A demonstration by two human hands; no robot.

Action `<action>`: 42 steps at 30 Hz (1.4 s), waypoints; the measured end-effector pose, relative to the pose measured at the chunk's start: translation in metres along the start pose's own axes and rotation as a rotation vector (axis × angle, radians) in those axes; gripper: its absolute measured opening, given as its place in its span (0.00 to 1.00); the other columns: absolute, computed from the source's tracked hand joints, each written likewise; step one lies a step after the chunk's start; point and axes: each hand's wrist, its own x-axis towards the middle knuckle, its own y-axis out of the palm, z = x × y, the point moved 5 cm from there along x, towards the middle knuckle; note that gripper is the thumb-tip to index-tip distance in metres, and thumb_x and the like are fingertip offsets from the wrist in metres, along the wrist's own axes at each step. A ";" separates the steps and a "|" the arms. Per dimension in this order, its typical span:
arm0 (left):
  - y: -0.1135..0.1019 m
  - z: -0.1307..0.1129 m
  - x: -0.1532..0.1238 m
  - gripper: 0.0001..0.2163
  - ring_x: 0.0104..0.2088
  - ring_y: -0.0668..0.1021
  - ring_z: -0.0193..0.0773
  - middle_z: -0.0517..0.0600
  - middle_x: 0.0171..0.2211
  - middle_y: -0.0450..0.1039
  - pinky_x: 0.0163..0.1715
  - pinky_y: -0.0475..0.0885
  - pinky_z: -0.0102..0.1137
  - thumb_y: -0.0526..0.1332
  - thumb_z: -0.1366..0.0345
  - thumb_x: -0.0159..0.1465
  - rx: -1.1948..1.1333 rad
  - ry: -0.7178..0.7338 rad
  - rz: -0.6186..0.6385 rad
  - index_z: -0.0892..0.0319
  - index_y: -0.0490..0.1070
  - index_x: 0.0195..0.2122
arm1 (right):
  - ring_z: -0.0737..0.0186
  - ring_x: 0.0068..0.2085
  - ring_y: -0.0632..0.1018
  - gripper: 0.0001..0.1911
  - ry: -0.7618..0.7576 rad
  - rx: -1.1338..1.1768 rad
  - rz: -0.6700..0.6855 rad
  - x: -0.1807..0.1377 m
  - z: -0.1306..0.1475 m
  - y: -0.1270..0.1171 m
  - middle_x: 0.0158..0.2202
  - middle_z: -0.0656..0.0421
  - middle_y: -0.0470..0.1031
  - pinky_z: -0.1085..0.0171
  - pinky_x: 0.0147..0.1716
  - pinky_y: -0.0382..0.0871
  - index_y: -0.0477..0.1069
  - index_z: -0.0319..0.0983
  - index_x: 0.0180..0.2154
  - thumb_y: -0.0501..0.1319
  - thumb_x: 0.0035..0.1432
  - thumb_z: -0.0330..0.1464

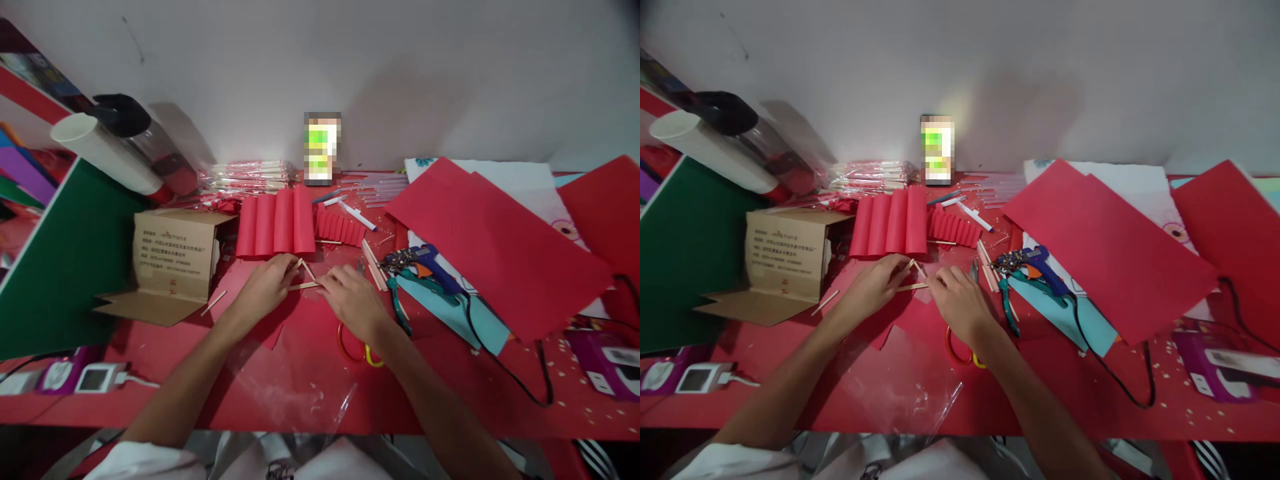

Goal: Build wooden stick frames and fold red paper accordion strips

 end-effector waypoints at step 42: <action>-0.035 0.012 -0.037 0.21 0.40 0.81 0.48 0.53 0.41 0.79 0.37 0.71 0.33 0.56 0.63 0.69 0.373 0.031 0.391 0.50 0.60 0.63 | 0.58 0.38 0.69 0.09 -0.213 -0.089 -0.158 -0.004 0.024 0.001 0.38 0.54 0.75 0.60 0.39 0.62 0.75 0.36 0.42 0.56 0.68 0.25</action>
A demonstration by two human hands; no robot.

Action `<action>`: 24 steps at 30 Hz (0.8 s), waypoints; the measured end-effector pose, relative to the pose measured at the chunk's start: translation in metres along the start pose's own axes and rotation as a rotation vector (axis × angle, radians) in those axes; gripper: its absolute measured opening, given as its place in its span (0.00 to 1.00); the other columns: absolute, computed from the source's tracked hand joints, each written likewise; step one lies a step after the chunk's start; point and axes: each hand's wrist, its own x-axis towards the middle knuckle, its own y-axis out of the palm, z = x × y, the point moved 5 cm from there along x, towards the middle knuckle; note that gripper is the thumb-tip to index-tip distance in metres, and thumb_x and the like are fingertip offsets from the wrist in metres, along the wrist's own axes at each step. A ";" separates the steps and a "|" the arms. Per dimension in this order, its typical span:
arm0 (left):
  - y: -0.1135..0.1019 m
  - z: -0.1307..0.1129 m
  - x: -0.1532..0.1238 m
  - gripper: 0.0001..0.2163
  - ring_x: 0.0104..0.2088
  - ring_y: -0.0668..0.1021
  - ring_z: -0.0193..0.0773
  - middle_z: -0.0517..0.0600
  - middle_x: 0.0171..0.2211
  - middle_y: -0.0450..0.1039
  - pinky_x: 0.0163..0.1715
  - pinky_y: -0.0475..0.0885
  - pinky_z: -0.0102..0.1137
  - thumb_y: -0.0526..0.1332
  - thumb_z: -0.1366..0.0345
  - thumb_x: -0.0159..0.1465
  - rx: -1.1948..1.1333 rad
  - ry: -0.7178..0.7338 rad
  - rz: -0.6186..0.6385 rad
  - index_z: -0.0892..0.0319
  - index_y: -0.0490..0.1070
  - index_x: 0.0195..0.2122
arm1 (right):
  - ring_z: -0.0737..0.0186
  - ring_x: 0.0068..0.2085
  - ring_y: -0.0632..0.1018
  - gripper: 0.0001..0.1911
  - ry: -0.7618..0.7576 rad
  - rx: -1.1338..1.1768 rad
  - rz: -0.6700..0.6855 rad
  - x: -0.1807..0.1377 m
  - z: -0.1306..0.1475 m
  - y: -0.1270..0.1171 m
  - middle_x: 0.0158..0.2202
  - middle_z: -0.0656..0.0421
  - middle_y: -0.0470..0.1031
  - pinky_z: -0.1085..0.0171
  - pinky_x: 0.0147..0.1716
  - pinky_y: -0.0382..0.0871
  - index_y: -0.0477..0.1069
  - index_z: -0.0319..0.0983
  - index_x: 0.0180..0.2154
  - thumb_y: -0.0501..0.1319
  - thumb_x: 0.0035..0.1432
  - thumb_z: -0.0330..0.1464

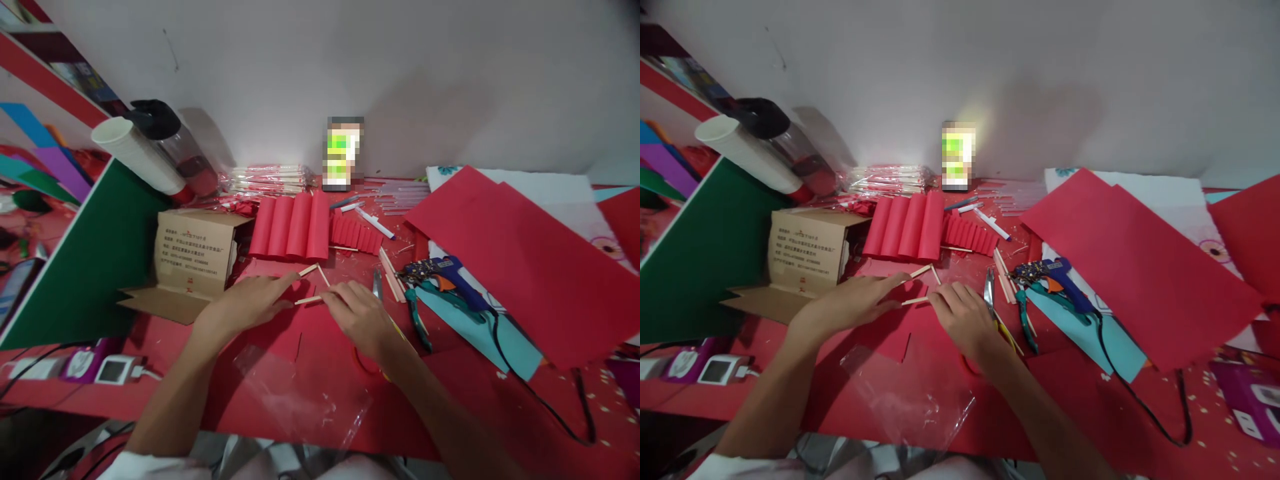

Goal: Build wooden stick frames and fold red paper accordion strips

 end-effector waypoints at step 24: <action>0.007 -0.013 0.005 0.08 0.35 0.82 0.42 0.50 0.35 0.82 0.33 0.67 0.30 0.61 0.61 0.66 -0.109 0.132 0.143 0.50 0.79 0.42 | 0.58 0.39 0.70 0.09 0.011 0.041 0.014 -0.006 -0.013 -0.003 0.39 0.54 0.76 0.61 0.41 0.64 0.75 0.37 0.39 0.57 0.68 0.25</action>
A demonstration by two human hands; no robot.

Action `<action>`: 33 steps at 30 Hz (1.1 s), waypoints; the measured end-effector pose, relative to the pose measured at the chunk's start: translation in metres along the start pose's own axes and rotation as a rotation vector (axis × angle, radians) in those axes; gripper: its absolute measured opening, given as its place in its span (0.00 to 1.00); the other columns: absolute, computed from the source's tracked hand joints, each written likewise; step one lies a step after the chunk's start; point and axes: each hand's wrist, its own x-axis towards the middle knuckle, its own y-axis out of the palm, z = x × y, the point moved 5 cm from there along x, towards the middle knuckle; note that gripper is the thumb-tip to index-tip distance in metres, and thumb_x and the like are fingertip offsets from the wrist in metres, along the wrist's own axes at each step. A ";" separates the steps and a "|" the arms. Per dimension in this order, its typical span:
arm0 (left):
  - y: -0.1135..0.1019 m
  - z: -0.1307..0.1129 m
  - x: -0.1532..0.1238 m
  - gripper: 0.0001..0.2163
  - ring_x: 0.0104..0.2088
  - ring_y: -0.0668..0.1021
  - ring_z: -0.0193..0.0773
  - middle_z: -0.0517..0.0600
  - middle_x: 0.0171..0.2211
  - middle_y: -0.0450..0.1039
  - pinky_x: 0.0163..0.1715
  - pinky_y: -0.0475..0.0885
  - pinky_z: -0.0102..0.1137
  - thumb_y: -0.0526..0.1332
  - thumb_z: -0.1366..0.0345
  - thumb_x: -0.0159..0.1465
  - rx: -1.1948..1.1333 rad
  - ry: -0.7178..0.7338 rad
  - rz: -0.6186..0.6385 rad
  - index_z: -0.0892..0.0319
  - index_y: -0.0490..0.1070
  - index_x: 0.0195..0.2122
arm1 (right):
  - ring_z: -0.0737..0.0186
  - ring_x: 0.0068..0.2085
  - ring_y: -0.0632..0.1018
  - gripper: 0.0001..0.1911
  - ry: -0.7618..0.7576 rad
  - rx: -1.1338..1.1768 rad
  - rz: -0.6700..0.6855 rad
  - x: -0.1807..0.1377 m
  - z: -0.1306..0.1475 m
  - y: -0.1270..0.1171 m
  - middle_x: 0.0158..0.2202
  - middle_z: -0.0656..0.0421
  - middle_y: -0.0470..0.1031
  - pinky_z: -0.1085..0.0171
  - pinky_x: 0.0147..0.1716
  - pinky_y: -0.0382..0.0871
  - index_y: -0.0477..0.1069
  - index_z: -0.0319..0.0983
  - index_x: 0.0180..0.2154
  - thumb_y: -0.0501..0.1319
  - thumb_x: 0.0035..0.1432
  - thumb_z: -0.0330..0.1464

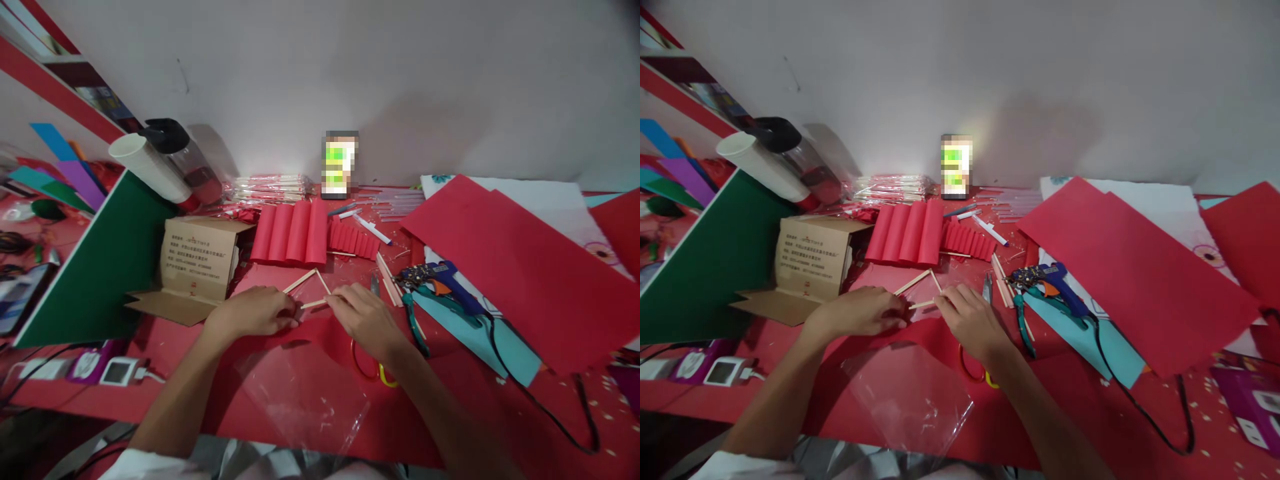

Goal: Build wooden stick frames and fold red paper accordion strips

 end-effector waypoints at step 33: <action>0.013 -0.021 0.021 0.09 0.40 0.82 0.48 0.55 0.42 0.78 0.35 0.72 0.34 0.52 0.64 0.72 0.153 -0.091 -0.134 0.59 0.69 0.48 | 0.50 0.44 0.73 0.21 0.095 -0.164 0.218 -0.015 0.056 0.029 0.50 0.44 0.76 0.54 0.39 0.70 0.71 0.31 0.55 0.58 0.61 0.22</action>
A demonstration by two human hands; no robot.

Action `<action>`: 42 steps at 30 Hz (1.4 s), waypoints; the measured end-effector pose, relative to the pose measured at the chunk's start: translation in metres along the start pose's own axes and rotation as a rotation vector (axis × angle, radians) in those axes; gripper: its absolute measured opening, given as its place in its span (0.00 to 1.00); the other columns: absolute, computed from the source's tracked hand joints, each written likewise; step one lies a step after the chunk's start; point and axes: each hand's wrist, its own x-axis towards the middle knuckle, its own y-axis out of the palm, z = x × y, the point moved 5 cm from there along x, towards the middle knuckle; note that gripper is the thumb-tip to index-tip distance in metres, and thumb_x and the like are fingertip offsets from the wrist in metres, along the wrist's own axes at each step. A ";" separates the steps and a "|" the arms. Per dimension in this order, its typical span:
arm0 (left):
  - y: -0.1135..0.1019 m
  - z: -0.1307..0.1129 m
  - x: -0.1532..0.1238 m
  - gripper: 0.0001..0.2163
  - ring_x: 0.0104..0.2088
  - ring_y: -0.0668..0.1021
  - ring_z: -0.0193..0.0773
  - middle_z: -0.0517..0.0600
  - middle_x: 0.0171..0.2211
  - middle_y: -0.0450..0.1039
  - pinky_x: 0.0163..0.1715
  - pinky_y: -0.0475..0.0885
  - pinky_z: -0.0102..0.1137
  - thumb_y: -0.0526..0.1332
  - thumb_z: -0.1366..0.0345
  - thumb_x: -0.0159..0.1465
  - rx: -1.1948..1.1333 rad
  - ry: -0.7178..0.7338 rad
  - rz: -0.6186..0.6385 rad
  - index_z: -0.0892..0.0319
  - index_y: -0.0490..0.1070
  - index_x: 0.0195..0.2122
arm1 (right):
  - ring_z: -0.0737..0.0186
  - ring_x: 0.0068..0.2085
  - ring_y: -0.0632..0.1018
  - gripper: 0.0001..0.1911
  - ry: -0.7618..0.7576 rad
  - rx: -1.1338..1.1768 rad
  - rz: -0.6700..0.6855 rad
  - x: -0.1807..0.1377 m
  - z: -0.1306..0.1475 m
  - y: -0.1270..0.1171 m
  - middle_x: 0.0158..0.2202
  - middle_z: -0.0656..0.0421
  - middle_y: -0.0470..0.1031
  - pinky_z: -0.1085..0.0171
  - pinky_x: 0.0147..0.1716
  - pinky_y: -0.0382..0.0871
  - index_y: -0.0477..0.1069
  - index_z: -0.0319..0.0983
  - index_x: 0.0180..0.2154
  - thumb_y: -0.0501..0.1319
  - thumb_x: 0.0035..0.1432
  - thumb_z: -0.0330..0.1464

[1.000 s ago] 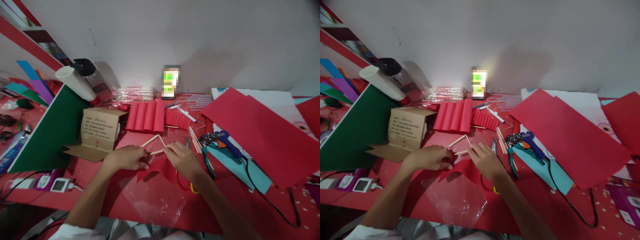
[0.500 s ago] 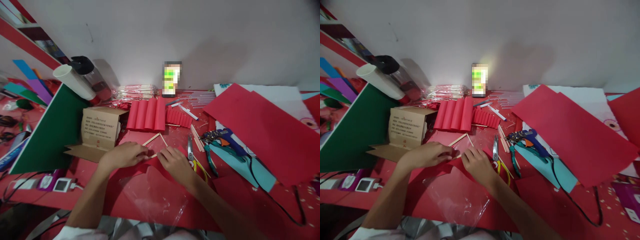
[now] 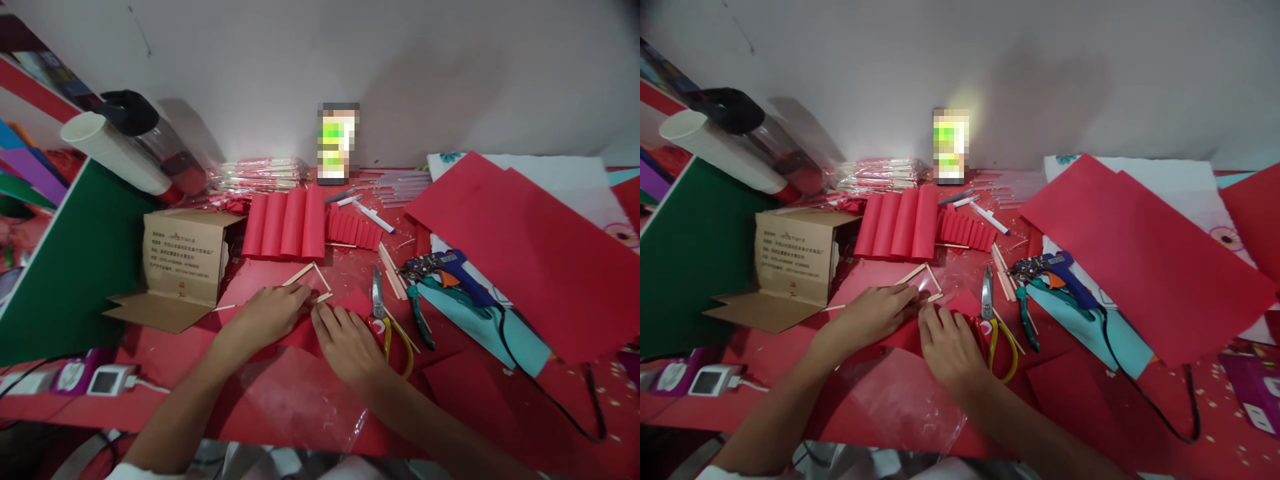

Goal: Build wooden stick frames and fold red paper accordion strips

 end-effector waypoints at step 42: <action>0.007 0.032 0.025 0.09 0.40 0.77 0.41 0.54 0.40 0.76 0.41 0.71 0.33 0.56 0.68 0.71 -0.319 -0.057 -0.532 0.60 0.76 0.45 | 0.50 0.44 0.81 0.16 0.202 0.215 0.453 0.087 -0.085 -0.020 0.41 0.45 0.81 0.61 0.38 0.65 0.77 0.35 0.41 0.52 0.70 0.34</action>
